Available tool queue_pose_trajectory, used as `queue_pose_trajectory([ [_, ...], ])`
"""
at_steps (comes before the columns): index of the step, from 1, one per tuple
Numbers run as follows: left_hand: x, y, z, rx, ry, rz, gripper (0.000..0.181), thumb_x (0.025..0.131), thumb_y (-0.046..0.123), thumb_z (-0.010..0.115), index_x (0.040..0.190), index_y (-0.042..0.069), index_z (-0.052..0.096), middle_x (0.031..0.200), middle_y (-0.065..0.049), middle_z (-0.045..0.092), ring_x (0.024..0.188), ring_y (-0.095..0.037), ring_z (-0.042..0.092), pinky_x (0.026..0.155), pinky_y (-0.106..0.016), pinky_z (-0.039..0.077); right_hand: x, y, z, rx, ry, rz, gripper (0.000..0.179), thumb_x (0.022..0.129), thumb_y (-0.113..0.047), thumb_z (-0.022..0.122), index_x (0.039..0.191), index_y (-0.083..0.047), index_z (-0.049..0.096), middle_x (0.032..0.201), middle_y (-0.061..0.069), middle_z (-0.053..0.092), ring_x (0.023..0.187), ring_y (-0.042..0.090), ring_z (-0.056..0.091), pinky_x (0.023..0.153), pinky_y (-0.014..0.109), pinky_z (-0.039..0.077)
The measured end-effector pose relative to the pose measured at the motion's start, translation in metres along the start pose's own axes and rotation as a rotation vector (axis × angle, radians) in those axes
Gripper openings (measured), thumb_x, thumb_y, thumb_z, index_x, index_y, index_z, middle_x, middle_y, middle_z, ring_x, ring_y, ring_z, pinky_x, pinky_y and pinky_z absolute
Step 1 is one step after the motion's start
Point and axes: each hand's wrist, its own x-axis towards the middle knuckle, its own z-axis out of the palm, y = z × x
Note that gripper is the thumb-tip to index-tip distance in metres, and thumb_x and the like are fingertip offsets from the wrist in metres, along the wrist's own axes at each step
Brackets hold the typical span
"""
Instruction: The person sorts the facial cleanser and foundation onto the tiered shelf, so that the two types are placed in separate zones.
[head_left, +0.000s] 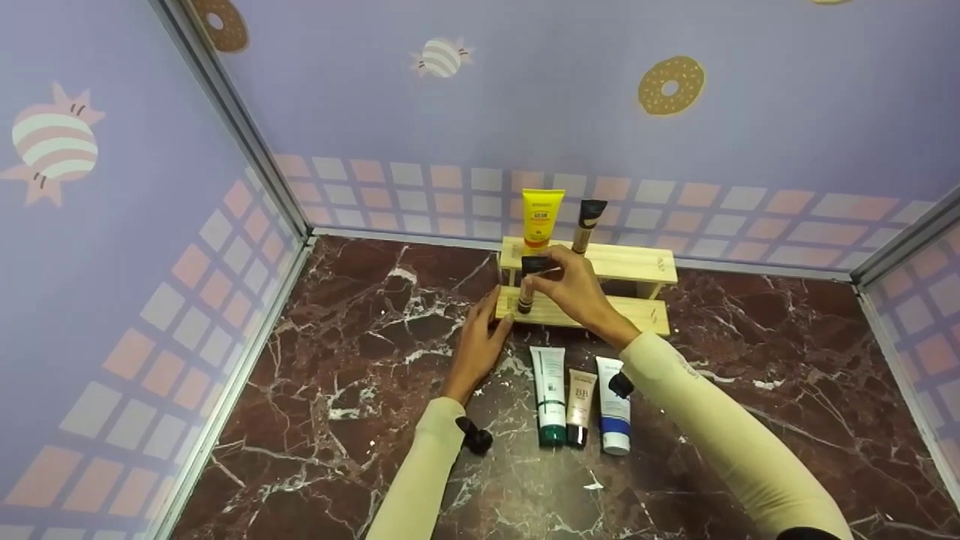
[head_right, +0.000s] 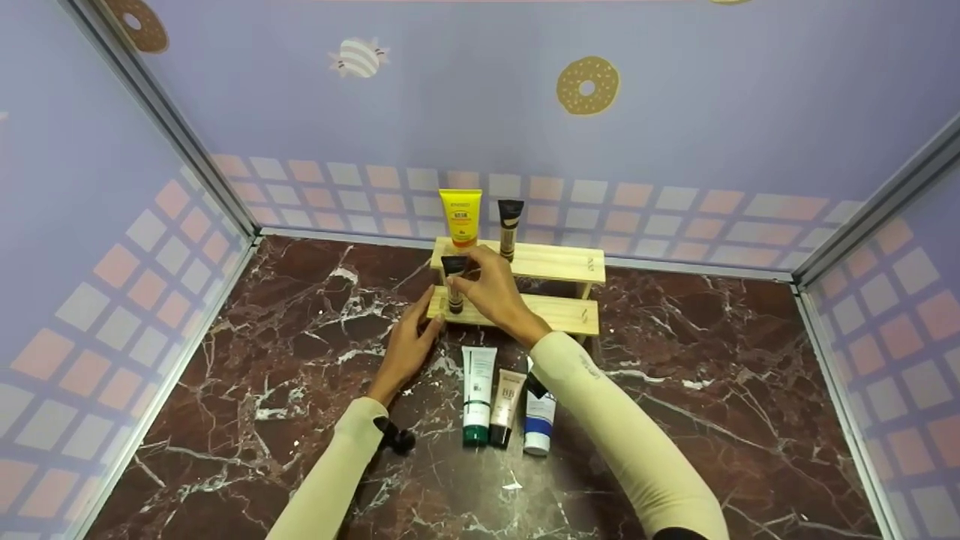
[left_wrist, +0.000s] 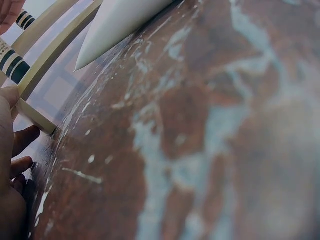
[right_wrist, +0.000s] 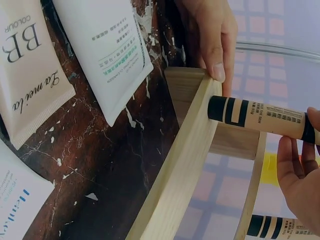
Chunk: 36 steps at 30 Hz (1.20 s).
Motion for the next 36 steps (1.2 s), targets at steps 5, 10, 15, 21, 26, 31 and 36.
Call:
queue_pose_trajectory([
  [5, 0.0, -0.001, 0.001, 0.002, -0.003, 0.002, 0.07, 0.115, 0.044, 0.061, 0.175, 0.016, 0.036, 0.17, -0.021, 0.042, 0.153, -0.044, 0.047, 0.122, -0.066, 0.04, 0.0, 0.0, 0.003, -0.005, -0.016, -0.02, 0.034, 0.094, 0.005, 0.083, 0.127, 0.008, 0.074, 0.12, 0.021, 0.075, 0.106, 0.035, 0.077, 0.094, 0.04, 0.064],
  [10, 0.001, -0.002, 0.001, -0.003, -0.004, -0.001, 0.071, 0.115, 0.047, 0.059, 0.174, 0.018, 0.036, 0.17, -0.021, 0.043, 0.153, -0.044, 0.047, 0.122, -0.066, 0.04, -0.003, -0.001, 0.004, -0.014, -0.035, -0.028, 0.033, 0.094, 0.004, 0.084, 0.124, 0.008, 0.074, 0.118, 0.021, 0.076, 0.102, 0.035, 0.078, 0.092, 0.039, 0.065],
  [15, 0.001, -0.002, 0.002, -0.01, -0.004, -0.007, 0.071, 0.114, 0.048, 0.059, 0.175, 0.018, 0.036, 0.17, -0.022, 0.042, 0.153, -0.045, 0.046, 0.121, -0.068, 0.04, -0.005, -0.001, 0.003, 0.004, -0.061, -0.014, 0.036, 0.093, 0.003, 0.085, 0.127, 0.007, 0.073, 0.118, 0.02, 0.077, 0.101, 0.035, 0.078, 0.092, 0.041, 0.064],
  [21, 0.0, -0.001, 0.001, 0.006, 0.0, -0.016, 0.07, 0.114, 0.047, 0.059, 0.175, 0.019, 0.036, 0.171, -0.021, 0.041, 0.153, -0.047, 0.046, 0.121, -0.069, 0.04, -0.007, -0.004, -0.005, 0.041, -0.078, -0.031, 0.048, 0.094, 0.001, 0.086, 0.138, 0.009, 0.068, 0.134, 0.025, 0.071, 0.112, 0.04, 0.076, 0.101, 0.046, 0.062],
  [26, 0.0, 0.0, 0.001, 0.012, 0.007, -0.026, 0.07, 0.114, 0.048, 0.06, 0.175, 0.021, 0.037, 0.171, -0.02, 0.042, 0.154, -0.046, 0.046, 0.121, -0.068, 0.039, -0.011, -0.007, -0.023, 0.025, -0.031, -0.053, 0.05, 0.094, -0.005, 0.089, 0.137, 0.008, 0.067, 0.134, 0.028, 0.068, 0.123, 0.042, 0.069, 0.109, 0.052, 0.056],
  [31, -0.001, -0.001, 0.003, 0.02, 0.012, -0.02, 0.07, 0.114, 0.05, 0.059, 0.174, 0.021, 0.037, 0.17, -0.019, 0.043, 0.154, -0.043, 0.046, 0.123, -0.065, 0.039, -0.016, -0.01, -0.046, 0.022, 0.071, -0.047, 0.042, 0.096, -0.011, 0.088, 0.131, 0.006, 0.072, 0.128, 0.023, 0.071, 0.12, 0.04, 0.067, 0.11, 0.056, 0.053],
  [36, 0.001, -0.002, 0.003, 0.029, 0.015, -0.019, 0.07, 0.114, 0.048, 0.06, 0.174, 0.021, 0.038, 0.17, -0.02, 0.044, 0.153, -0.044, 0.047, 0.122, -0.066, 0.04, -0.015, -0.013, -0.067, 0.025, 0.257, -0.053, 0.033, 0.097, -0.007, 0.085, 0.125, 0.006, 0.073, 0.124, 0.022, 0.073, 0.113, 0.035, 0.067, 0.107, 0.055, 0.051],
])
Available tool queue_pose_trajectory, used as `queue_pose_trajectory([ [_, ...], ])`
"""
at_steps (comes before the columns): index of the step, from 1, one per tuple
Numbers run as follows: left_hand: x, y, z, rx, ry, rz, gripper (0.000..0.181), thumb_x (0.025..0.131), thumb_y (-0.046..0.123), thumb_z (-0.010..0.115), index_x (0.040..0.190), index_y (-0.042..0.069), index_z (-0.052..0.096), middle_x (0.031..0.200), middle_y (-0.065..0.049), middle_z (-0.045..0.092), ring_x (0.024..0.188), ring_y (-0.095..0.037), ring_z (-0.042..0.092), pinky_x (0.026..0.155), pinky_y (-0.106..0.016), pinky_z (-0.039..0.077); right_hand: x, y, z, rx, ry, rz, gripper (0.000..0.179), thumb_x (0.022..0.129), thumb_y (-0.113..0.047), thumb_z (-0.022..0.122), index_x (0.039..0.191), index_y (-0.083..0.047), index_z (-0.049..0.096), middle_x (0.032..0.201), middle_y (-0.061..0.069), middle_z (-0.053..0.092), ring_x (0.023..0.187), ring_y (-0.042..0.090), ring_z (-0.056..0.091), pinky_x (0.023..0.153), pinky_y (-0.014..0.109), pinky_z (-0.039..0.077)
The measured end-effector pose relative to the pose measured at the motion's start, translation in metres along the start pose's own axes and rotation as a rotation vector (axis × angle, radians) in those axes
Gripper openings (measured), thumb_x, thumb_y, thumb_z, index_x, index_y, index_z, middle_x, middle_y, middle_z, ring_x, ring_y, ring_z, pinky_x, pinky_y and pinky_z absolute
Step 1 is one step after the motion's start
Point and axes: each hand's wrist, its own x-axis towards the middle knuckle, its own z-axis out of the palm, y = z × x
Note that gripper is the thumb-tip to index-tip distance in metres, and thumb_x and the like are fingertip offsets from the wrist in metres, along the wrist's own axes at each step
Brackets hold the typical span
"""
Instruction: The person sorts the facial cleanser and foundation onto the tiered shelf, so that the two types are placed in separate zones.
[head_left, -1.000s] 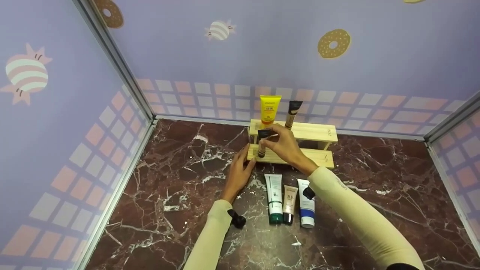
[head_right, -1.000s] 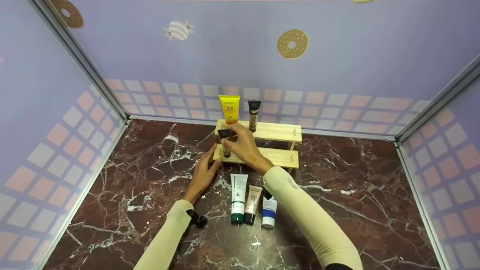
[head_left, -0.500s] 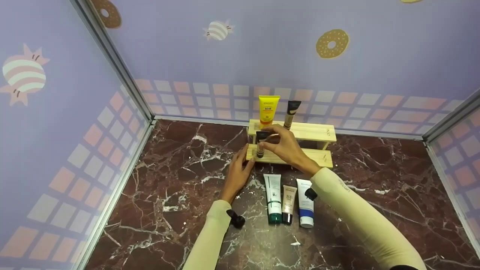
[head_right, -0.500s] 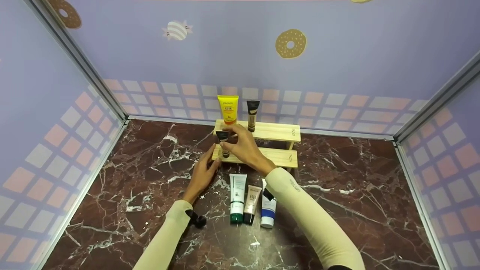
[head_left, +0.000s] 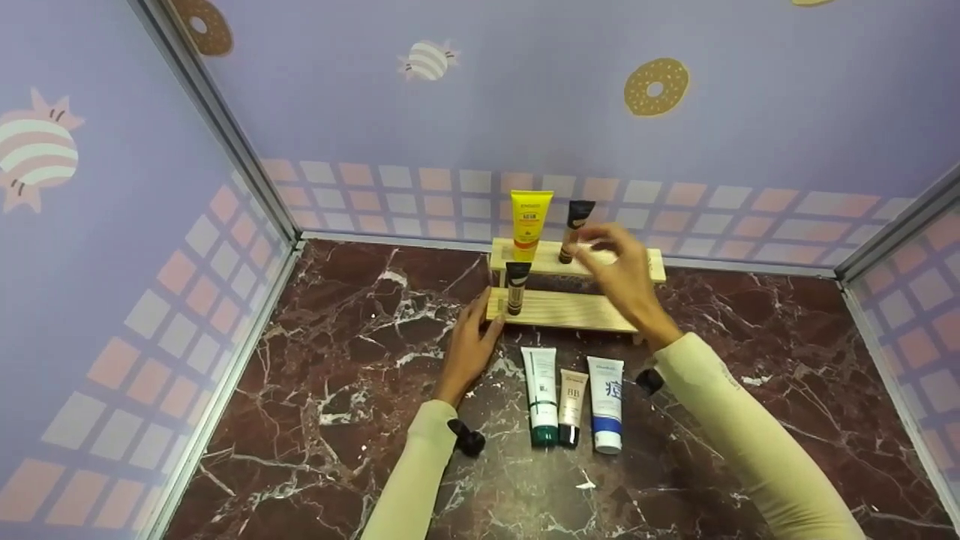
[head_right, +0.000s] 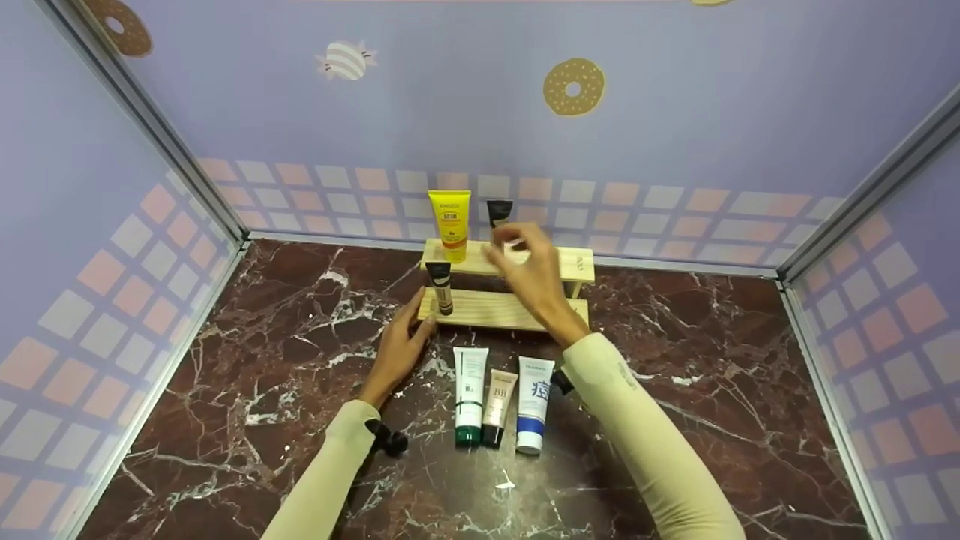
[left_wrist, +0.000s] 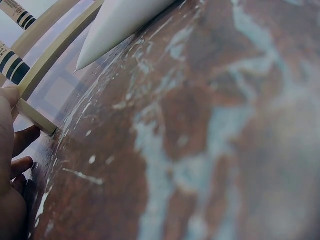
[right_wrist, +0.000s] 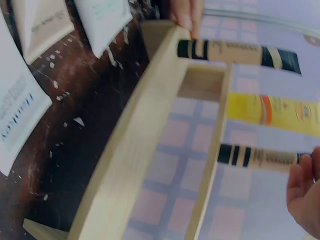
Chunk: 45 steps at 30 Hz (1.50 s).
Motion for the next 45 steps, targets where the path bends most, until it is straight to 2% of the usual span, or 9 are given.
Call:
queue_pose_trajectory([
  [3, 0.0, 0.0, -0.002, 0.001, 0.003, 0.004, 0.069, 0.114, 0.047, 0.06, 0.174, 0.02, 0.039, 0.169, -0.021, 0.045, 0.153, -0.045, 0.047, 0.121, -0.067, 0.04, 0.007, 0.0, -0.005, 0.008, 0.119, -0.009, 0.036, 0.096, -0.005, 0.087, 0.125, 0.01, 0.072, 0.122, 0.024, 0.073, 0.111, 0.037, 0.066, 0.106, 0.053, 0.052],
  [6, 0.0, 0.0, -0.002, 0.001, 0.002, 0.005, 0.068, 0.115, 0.046, 0.06, 0.174, 0.02, 0.039, 0.169, -0.021, 0.045, 0.153, -0.045, 0.047, 0.121, -0.067, 0.04, 0.014, 0.004, -0.006, -0.009, 0.166, -0.014, 0.04, 0.094, -0.005, 0.088, 0.127, 0.011, 0.071, 0.125, 0.025, 0.071, 0.116, 0.038, 0.065, 0.107, 0.05, 0.052],
  [9, -0.001, 0.0, -0.003, 0.0, 0.004, 0.007, 0.068, 0.115, 0.046, 0.06, 0.174, 0.02, 0.039, 0.169, -0.021, 0.045, 0.153, -0.046, 0.047, 0.121, -0.068, 0.041, 0.019, 0.01, -0.004, -0.054, 0.138, 0.011, 0.046, 0.093, -0.009, 0.09, 0.131, 0.008, 0.07, 0.129, 0.022, 0.069, 0.121, 0.033, 0.064, 0.108, 0.047, 0.052],
  [13, -0.002, 0.0, -0.003, -0.018, -0.008, 0.023, 0.068, 0.115, 0.043, 0.059, 0.174, 0.018, 0.037, 0.169, -0.023, 0.043, 0.152, -0.047, 0.047, 0.12, -0.069, 0.041, 0.025, 0.018, 0.0, -0.077, 0.067, 0.062, 0.051, 0.092, -0.011, 0.091, 0.136, 0.004, 0.069, 0.131, 0.02, 0.07, 0.123, 0.034, 0.065, 0.11, 0.049, 0.052],
  [20, 0.0, 0.001, 0.001, -0.031, -0.024, 0.025, 0.068, 0.115, 0.044, 0.058, 0.175, 0.02, 0.036, 0.171, -0.022, 0.041, 0.153, -0.046, 0.046, 0.121, -0.068, 0.04, 0.029, 0.025, 0.005, -0.03, 0.053, 0.121, 0.033, 0.092, -0.001, 0.086, 0.122, 0.007, 0.074, 0.119, 0.023, 0.076, 0.11, 0.036, 0.073, 0.106, 0.049, 0.057],
  [25, 0.0, 0.001, 0.0, -0.028, -0.018, 0.013, 0.068, 0.115, 0.046, 0.059, 0.175, 0.022, 0.036, 0.171, -0.021, 0.041, 0.154, -0.046, 0.046, 0.121, -0.068, 0.039, 0.02, 0.022, 0.007, -0.014, 0.048, 0.129, 0.031, 0.093, 0.002, 0.085, 0.12, 0.01, 0.072, 0.117, 0.027, 0.075, 0.107, 0.039, 0.074, 0.103, 0.049, 0.058],
  [34, -0.001, 0.001, -0.002, -0.008, 0.007, 0.022, 0.068, 0.115, 0.045, 0.06, 0.173, 0.018, 0.039, 0.169, -0.021, 0.044, 0.151, -0.048, 0.049, 0.119, -0.069, 0.042, -0.005, 0.018, 0.017, 0.083, 0.008, 0.11, 0.028, 0.091, 0.003, 0.087, 0.114, 0.008, 0.072, 0.114, 0.022, 0.076, 0.106, 0.037, 0.076, 0.094, 0.029, 0.062],
  [39, 0.0, 0.0, -0.002, -0.001, 0.001, 0.015, 0.069, 0.114, 0.047, 0.06, 0.174, 0.02, 0.039, 0.169, -0.02, 0.045, 0.151, -0.046, 0.049, 0.119, -0.068, 0.042, -0.018, 0.02, 0.022, 0.123, -0.025, 0.151, 0.028, 0.092, 0.002, 0.088, 0.114, 0.008, 0.072, 0.112, 0.023, 0.077, 0.103, 0.039, 0.078, 0.091, 0.029, 0.064],
  [45, -0.001, 0.001, -0.002, -0.028, -0.003, 0.023, 0.069, 0.114, 0.045, 0.061, 0.174, 0.018, 0.039, 0.168, -0.022, 0.045, 0.15, -0.046, 0.05, 0.119, -0.068, 0.043, -0.028, 0.025, 0.026, 0.069, -0.038, 0.159, 0.027, 0.092, -0.001, 0.089, 0.113, 0.007, 0.073, 0.111, 0.022, 0.078, 0.103, 0.037, 0.077, 0.093, 0.03, 0.062],
])
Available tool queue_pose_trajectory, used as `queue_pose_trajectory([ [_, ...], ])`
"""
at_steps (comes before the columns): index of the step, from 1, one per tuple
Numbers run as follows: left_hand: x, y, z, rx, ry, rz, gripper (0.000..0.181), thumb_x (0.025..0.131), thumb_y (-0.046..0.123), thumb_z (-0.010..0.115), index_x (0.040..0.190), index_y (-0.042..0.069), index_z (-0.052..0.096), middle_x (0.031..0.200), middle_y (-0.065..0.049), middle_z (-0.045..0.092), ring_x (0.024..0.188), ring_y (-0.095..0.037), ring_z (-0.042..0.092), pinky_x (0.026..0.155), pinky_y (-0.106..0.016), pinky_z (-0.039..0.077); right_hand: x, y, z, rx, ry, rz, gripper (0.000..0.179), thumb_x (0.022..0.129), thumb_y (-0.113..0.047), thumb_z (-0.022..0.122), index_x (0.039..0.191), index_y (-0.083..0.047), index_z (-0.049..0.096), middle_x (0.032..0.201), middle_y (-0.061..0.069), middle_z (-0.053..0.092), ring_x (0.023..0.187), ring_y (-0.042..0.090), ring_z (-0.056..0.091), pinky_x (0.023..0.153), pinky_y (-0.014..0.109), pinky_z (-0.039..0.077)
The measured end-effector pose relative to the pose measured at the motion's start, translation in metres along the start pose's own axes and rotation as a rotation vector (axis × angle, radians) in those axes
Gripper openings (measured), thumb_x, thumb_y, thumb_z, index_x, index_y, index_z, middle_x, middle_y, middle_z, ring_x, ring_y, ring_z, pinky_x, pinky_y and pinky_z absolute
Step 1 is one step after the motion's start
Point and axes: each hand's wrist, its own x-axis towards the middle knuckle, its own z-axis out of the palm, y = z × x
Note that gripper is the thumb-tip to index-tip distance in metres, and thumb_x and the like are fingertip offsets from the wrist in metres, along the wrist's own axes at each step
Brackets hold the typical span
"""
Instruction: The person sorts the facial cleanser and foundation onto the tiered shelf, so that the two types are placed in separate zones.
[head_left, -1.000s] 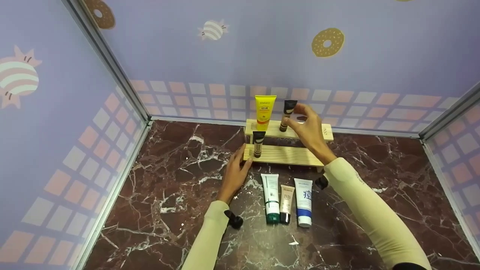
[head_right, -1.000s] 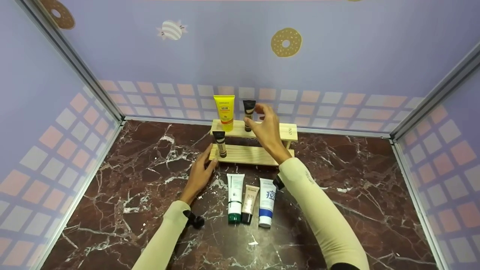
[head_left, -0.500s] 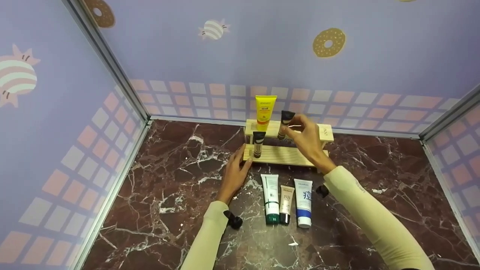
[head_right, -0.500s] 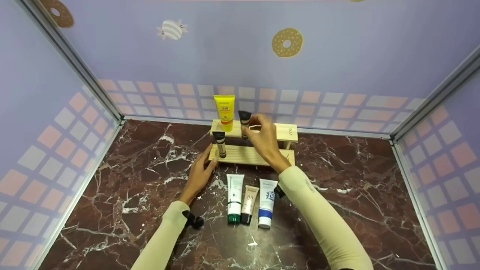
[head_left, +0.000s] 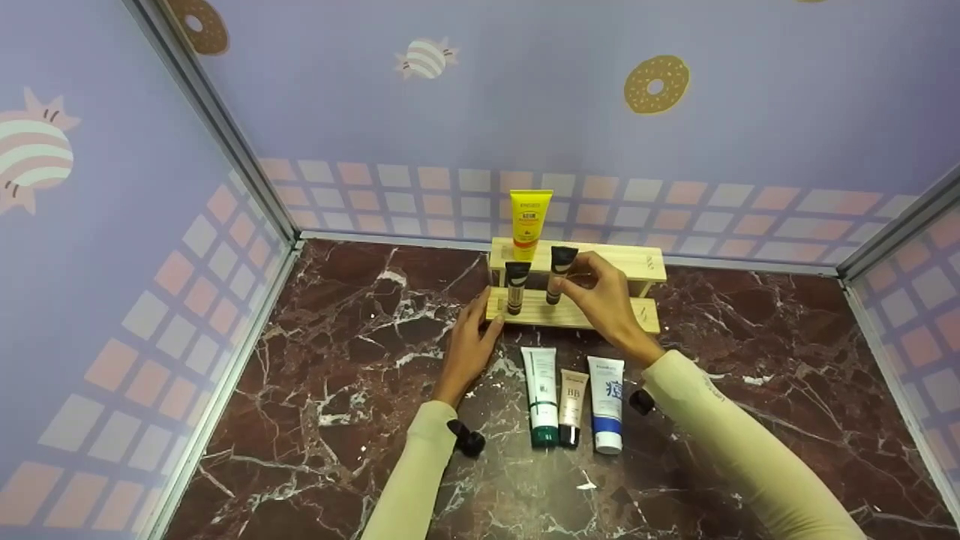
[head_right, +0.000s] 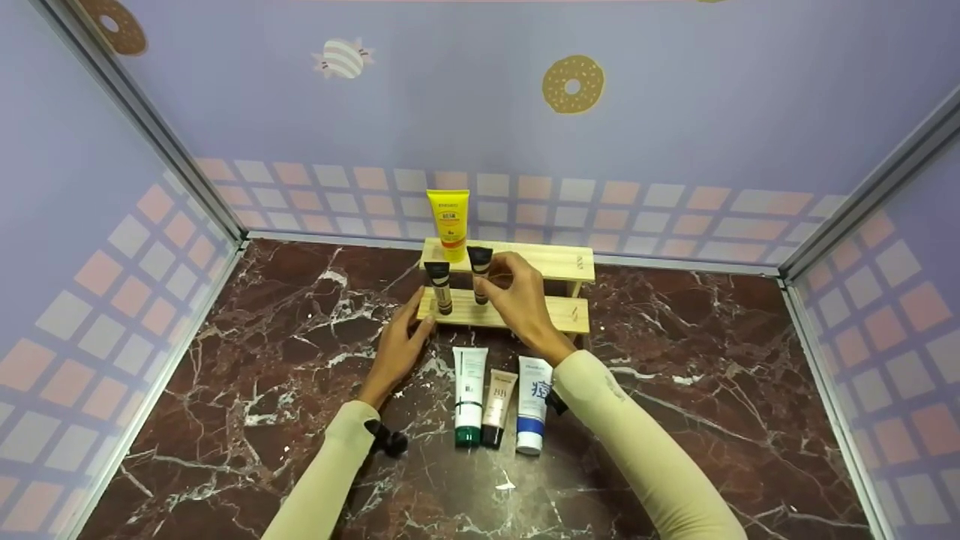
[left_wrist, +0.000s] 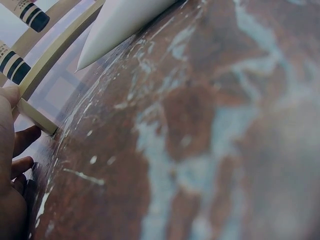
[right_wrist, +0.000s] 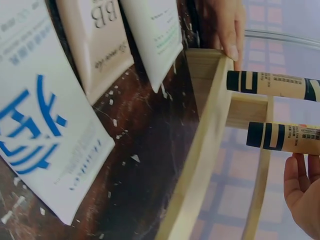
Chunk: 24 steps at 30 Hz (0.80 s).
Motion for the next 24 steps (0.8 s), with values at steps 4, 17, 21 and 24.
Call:
queue_pose_trajectory([
  [4, -0.001, 0.0, 0.0, 0.003, -0.006, -0.002, 0.069, 0.115, 0.046, 0.059, 0.174, 0.019, 0.038, 0.169, -0.021, 0.044, 0.152, -0.046, 0.048, 0.12, -0.068, 0.042, -0.004, 0.006, 0.003, -0.033, 0.01, 0.001, 0.026, 0.092, 0.004, 0.087, 0.114, 0.009, 0.073, 0.109, 0.026, 0.078, 0.102, 0.04, 0.075, 0.097, 0.041, 0.061],
  [17, 0.0, 0.0, 0.0, 0.011, -0.01, -0.02, 0.069, 0.115, 0.046, 0.06, 0.174, 0.019, 0.037, 0.17, -0.021, 0.043, 0.153, -0.046, 0.047, 0.121, -0.067, 0.04, -0.02, -0.017, 0.008, -0.056, -0.015, 0.02, 0.027, 0.092, 0.011, 0.082, 0.116, 0.015, 0.07, 0.114, 0.033, 0.074, 0.109, 0.049, 0.071, 0.106, 0.063, 0.054],
  [21, 0.0, 0.0, 0.0, 0.007, -0.015, -0.018, 0.069, 0.115, 0.046, 0.059, 0.174, 0.019, 0.037, 0.171, -0.021, 0.042, 0.153, -0.047, 0.046, 0.121, -0.068, 0.04, -0.022, -0.016, 0.008, -0.07, -0.02, 0.02, 0.026, 0.092, 0.011, 0.082, 0.116, 0.014, 0.07, 0.113, 0.031, 0.075, 0.108, 0.046, 0.071, 0.105, 0.061, 0.055],
  [24, 0.0, 0.0, -0.001, 0.004, -0.014, -0.011, 0.069, 0.115, 0.046, 0.059, 0.174, 0.019, 0.037, 0.17, -0.022, 0.042, 0.152, -0.047, 0.047, 0.12, -0.069, 0.04, -0.021, -0.011, 0.007, -0.063, -0.024, 0.024, 0.026, 0.093, 0.011, 0.081, 0.116, 0.014, 0.071, 0.113, 0.031, 0.075, 0.108, 0.046, 0.072, 0.105, 0.06, 0.055],
])
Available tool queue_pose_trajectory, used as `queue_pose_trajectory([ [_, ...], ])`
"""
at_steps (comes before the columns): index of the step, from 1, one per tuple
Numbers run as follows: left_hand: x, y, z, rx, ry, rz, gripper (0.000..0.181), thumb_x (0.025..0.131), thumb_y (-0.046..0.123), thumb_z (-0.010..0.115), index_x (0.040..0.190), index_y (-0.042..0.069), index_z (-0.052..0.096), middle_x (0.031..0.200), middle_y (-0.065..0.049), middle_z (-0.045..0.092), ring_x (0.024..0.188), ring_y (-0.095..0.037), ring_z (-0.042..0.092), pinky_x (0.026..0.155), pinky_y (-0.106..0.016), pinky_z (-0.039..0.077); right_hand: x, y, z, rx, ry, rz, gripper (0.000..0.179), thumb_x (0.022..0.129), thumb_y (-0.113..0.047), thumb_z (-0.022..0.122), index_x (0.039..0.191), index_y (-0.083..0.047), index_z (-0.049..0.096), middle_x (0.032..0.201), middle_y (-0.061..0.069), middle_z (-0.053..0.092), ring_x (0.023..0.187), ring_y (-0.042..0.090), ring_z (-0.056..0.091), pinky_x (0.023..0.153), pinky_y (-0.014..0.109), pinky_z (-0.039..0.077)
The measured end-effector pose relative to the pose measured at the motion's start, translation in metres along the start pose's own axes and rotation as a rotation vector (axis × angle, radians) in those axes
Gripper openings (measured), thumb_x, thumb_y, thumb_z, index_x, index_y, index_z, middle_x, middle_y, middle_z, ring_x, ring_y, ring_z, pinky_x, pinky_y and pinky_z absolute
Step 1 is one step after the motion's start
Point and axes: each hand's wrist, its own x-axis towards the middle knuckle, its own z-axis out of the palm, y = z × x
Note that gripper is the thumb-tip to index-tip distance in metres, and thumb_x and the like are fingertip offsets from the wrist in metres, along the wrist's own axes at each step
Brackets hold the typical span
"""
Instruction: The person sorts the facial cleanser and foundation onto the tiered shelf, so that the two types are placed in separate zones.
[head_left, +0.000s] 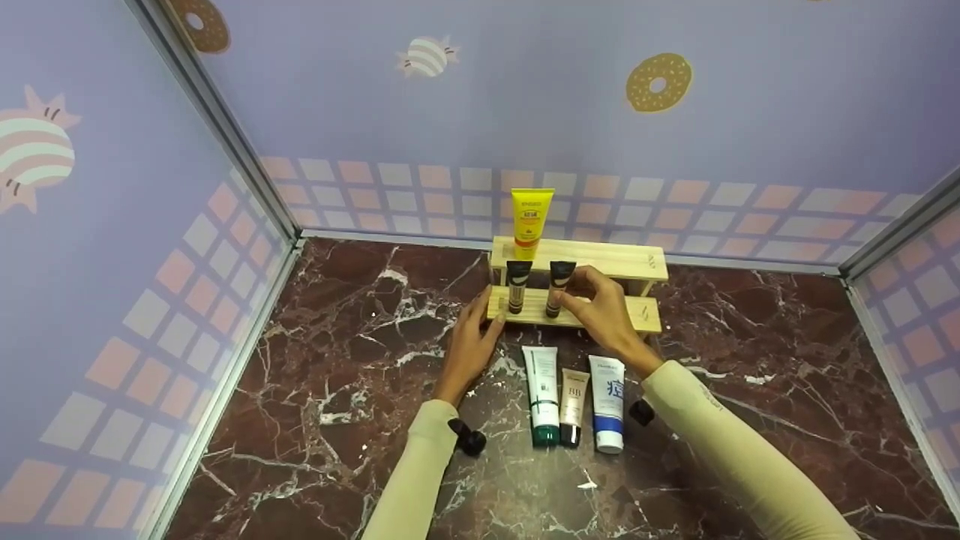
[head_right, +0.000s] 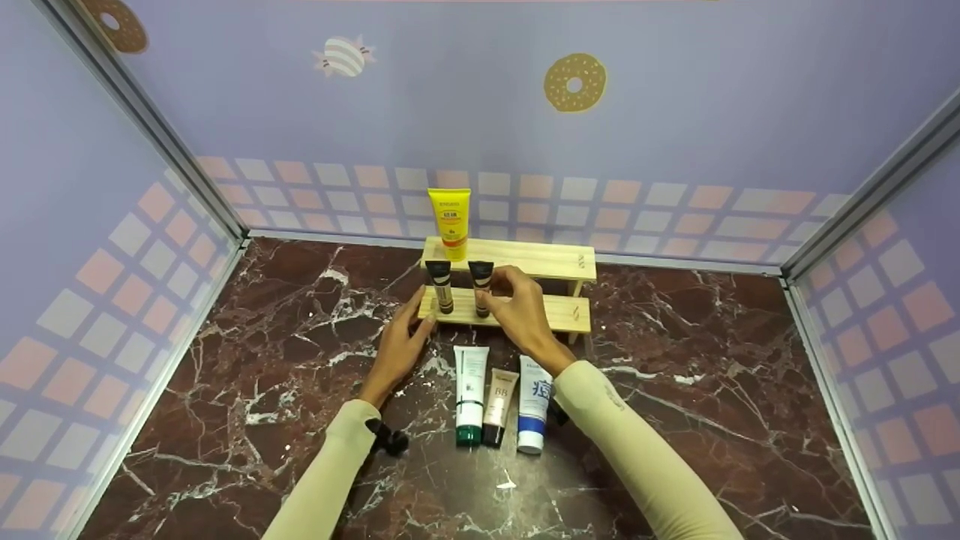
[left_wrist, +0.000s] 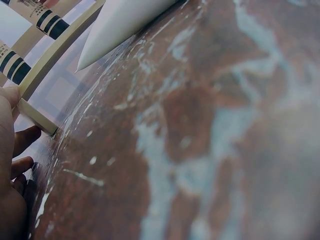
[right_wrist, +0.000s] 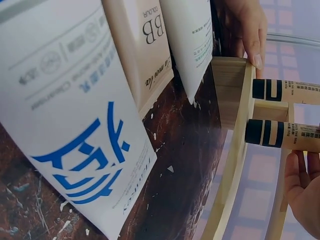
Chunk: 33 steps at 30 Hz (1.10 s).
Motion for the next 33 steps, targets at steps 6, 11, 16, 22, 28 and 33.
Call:
queue_pose_trajectory([
  [6, 0.0, 0.0, 0.0, -0.016, -0.006, 0.004, 0.069, 0.115, 0.046, 0.059, 0.175, 0.023, 0.036, 0.17, -0.02, 0.042, 0.153, -0.044, 0.047, 0.121, -0.067, 0.041, 0.005, 0.023, -0.001, 0.032, 0.012, 0.003, 0.026, 0.092, 0.011, 0.083, 0.115, 0.014, 0.071, 0.114, 0.034, 0.074, 0.111, 0.05, 0.071, 0.107, 0.063, 0.054],
  [11, 0.0, 0.0, 0.0, -0.005, 0.007, 0.021, 0.068, 0.115, 0.044, 0.06, 0.174, 0.018, 0.037, 0.169, -0.022, 0.044, 0.152, -0.046, 0.048, 0.12, -0.068, 0.041, 0.006, 0.034, -0.004, 0.012, 0.003, -0.01, 0.029, 0.091, 0.003, 0.088, 0.116, 0.008, 0.073, 0.115, 0.028, 0.077, 0.11, 0.044, 0.073, 0.105, 0.058, 0.056],
  [16, 0.001, 0.0, 0.001, 0.014, 0.013, 0.019, 0.068, 0.115, 0.044, 0.06, 0.174, 0.018, 0.038, 0.168, -0.022, 0.045, 0.151, -0.046, 0.049, 0.12, -0.067, 0.041, 0.005, 0.035, -0.007, 0.005, -0.018, -0.018, 0.028, 0.091, -0.001, 0.089, 0.115, 0.005, 0.075, 0.113, 0.024, 0.077, 0.108, 0.04, 0.074, 0.103, 0.056, 0.058],
  [22, 0.0, -0.002, 0.001, 0.02, 0.018, 0.016, 0.068, 0.115, 0.044, 0.06, 0.174, 0.019, 0.038, 0.168, -0.02, 0.046, 0.151, -0.044, 0.049, 0.121, -0.065, 0.042, 0.003, 0.036, -0.009, -0.016, -0.039, -0.041, 0.026, 0.094, -0.002, 0.087, 0.115, 0.004, 0.075, 0.113, 0.022, 0.078, 0.109, 0.04, 0.074, 0.103, 0.055, 0.059],
  [28, 0.001, -0.002, 0.001, 0.017, 0.018, 0.012, 0.068, 0.114, 0.045, 0.06, 0.174, 0.022, 0.038, 0.169, -0.019, 0.046, 0.152, -0.043, 0.049, 0.123, -0.063, 0.04, -0.002, 0.041, -0.018, 0.003, -0.047, -0.033, 0.027, 0.096, -0.003, 0.085, 0.121, 0.004, 0.075, 0.117, 0.023, 0.076, 0.113, 0.042, 0.073, 0.105, 0.057, 0.057],
  [33, 0.001, -0.001, 0.001, 0.002, 0.004, 0.006, 0.069, 0.115, 0.046, 0.059, 0.175, 0.021, 0.037, 0.17, -0.019, 0.044, 0.153, -0.043, 0.047, 0.122, -0.065, 0.04, -0.015, 0.046, -0.031, 0.013, -0.064, 0.029, 0.035, 0.097, -0.003, 0.084, 0.128, 0.008, 0.071, 0.125, 0.028, 0.072, 0.116, 0.04, 0.071, 0.101, 0.04, 0.061],
])
